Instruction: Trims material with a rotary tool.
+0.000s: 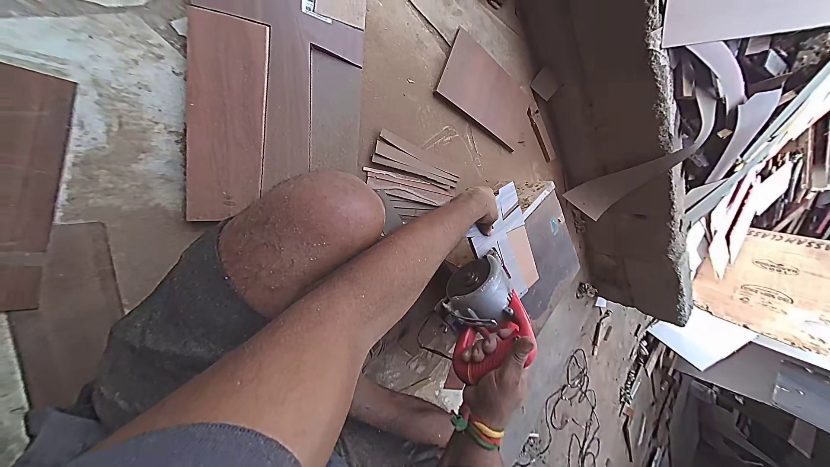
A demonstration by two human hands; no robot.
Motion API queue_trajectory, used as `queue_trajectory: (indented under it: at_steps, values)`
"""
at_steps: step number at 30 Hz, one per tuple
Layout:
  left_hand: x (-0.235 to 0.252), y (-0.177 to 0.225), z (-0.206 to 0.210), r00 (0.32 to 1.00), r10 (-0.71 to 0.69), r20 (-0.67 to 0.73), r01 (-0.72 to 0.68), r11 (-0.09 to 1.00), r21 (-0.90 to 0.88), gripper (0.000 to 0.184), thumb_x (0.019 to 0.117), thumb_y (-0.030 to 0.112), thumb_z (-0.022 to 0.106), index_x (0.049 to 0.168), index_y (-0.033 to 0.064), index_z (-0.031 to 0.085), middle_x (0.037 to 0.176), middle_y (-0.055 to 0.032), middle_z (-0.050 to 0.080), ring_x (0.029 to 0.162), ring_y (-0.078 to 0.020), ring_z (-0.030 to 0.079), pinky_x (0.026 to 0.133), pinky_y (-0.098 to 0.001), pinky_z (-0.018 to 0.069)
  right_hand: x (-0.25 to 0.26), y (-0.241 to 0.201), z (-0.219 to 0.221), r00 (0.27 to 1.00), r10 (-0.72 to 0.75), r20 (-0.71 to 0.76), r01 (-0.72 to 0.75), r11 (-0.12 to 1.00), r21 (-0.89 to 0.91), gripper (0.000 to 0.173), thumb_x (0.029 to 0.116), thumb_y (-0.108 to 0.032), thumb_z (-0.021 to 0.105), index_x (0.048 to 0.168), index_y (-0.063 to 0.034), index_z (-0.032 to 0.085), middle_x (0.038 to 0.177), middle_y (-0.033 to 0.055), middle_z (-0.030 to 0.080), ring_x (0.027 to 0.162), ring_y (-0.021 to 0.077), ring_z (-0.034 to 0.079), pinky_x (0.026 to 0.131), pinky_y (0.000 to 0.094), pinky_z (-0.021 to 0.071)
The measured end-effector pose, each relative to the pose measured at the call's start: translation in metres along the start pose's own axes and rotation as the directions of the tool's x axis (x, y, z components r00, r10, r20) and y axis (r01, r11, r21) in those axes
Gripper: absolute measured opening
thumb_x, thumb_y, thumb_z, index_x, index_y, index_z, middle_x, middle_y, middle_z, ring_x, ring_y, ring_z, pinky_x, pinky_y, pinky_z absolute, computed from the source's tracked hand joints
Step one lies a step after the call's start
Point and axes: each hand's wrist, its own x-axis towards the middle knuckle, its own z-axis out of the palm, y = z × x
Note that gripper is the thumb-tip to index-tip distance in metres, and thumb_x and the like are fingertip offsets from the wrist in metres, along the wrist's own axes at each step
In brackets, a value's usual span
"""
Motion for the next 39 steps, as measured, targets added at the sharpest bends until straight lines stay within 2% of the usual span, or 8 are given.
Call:
queue_trajectory:
  at_steps: [2, 6, 10, 15, 25, 31, 34, 39]
  values:
    - [0.0016, -0.0004, -0.0013, 1.000, -0.003, 0.018, 0.003, 1.000, 0.006, 0.081, 0.0733, 0.024, 0.092, 0.140, -0.0020, 0.054, 0.124, -0.0238, 0.065, 0.116, -0.0383, 0.065, 0.093, -0.0590, 0.0535, -0.0001, -0.0001, 0.0001, 1.000, 0.013, -0.008, -0.013, 1.000, 0.002, 0.053, 0.1092, -0.051, 0.035, 0.095, -0.0051, 0.057, 0.053, 0.0005, 0.057, 0.039, 0.0126, 0.058, 0.039, 0.0301, 0.0555]
    - [0.0020, 0.0001, -0.0017, 1.000, -0.004, 0.016, 0.004, 1.000, 0.017, 0.074, 0.0737, 0.025, 0.091, 0.134, -0.0028, 0.058, 0.121, -0.0231, 0.066, 0.113, -0.0376, 0.066, 0.092, -0.0585, 0.0540, 0.0019, -0.0011, -0.0019, 1.000, 0.019, 0.005, -0.019, 1.000, 0.010, 0.054, 0.1073, -0.055, 0.039, 0.096, -0.0055, 0.057, 0.054, 0.0011, 0.058, 0.040, 0.0128, 0.059, 0.040, 0.0307, 0.0560]
    - [0.0038, -0.0002, -0.0012, 1.000, -0.007, 0.021, 0.007, 1.000, 0.015, 0.078, 0.0731, 0.025, 0.092, 0.136, -0.0034, 0.056, 0.124, -0.0239, 0.065, 0.116, -0.0386, 0.065, 0.093, -0.0592, 0.0537, 0.0025, -0.0020, -0.0015, 1.000, 0.030, -0.001, -0.030, 1.000, 0.000, 0.054, 0.1084, -0.053, 0.036, 0.096, -0.0056, 0.057, 0.054, 0.0008, 0.058, 0.040, 0.0132, 0.059, 0.039, 0.0316, 0.0558]
    - [-0.0010, 0.0013, -0.0027, 0.999, -0.012, 0.030, 0.011, 1.000, 0.029, 0.071, 0.0776, 0.025, 0.090, 0.134, -0.0037, 0.058, 0.124, -0.0242, 0.065, 0.116, -0.0382, 0.065, 0.094, -0.0588, 0.0532, 0.0041, -0.0027, -0.0024, 0.999, 0.038, 0.018, -0.038, 0.999, 0.006, 0.054, 0.1067, -0.056, 0.040, 0.095, -0.0064, 0.057, 0.053, 0.0000, 0.057, 0.039, 0.0136, 0.059, 0.039, 0.0320, 0.0558]
    - [-0.0054, 0.0037, -0.0076, 0.998, 0.010, 0.066, -0.012, 0.999, 0.039, 0.061, 0.0850, 0.023, 0.084, 0.132, -0.0056, 0.057, 0.123, -0.0243, 0.065, 0.115, -0.0373, 0.065, 0.094, -0.0572, 0.0526, 0.0055, -0.0042, -0.0015, 0.999, 0.034, 0.017, -0.034, 0.999, -0.006, 0.055, 0.1096, -0.052, 0.032, 0.093, -0.0065, 0.057, 0.053, -0.0005, 0.057, 0.039, 0.0127, 0.059, 0.039, 0.0314, 0.0557]
    - [-0.0031, 0.0025, -0.0060, 0.998, 0.014, 0.055, -0.016, 0.999, 0.032, 0.068, 0.0827, 0.022, 0.085, 0.137, -0.0049, 0.055, 0.125, -0.0247, 0.064, 0.117, -0.0386, 0.064, 0.095, -0.0586, 0.0523, 0.0064, -0.0062, 0.0009, 0.999, 0.045, 0.009, -0.045, 0.999, -0.011, 0.055, 0.1106, -0.050, 0.029, 0.093, -0.0060, 0.057, 0.053, -0.0005, 0.056, 0.039, 0.0128, 0.058, 0.039, 0.0316, 0.0555]
    - [-0.0037, 0.0024, -0.0058, 0.999, 0.017, 0.052, -0.019, 0.999, 0.038, 0.064, 0.0828, 0.022, 0.085, 0.133, -0.0050, 0.057, 0.123, -0.0241, 0.065, 0.115, -0.0380, 0.065, 0.094, -0.0580, 0.0528, 0.0081, -0.0062, -0.0003, 0.999, 0.041, 0.023, -0.041, 0.999, -0.015, 0.056, 0.1097, -0.053, 0.031, 0.093, -0.0058, 0.057, 0.052, -0.0005, 0.056, 0.039, 0.0131, 0.058, 0.038, 0.0323, 0.0556]
    - [-0.0044, 0.0040, -0.0064, 0.998, 0.010, 0.056, -0.013, 0.999, 0.049, 0.062, 0.0836, 0.023, 0.085, 0.132, -0.0052, 0.058, 0.124, -0.0246, 0.065, 0.116, -0.0381, 0.065, 0.095, -0.0584, 0.0524, 0.0097, -0.0065, -0.0005, 0.999, 0.037, 0.035, -0.037, 0.999, -0.013, 0.056, 0.1095, -0.053, 0.031, 0.094, -0.0060, 0.056, 0.053, -0.0003, 0.056, 0.039, 0.0131, 0.058, 0.038, 0.0318, 0.0556]
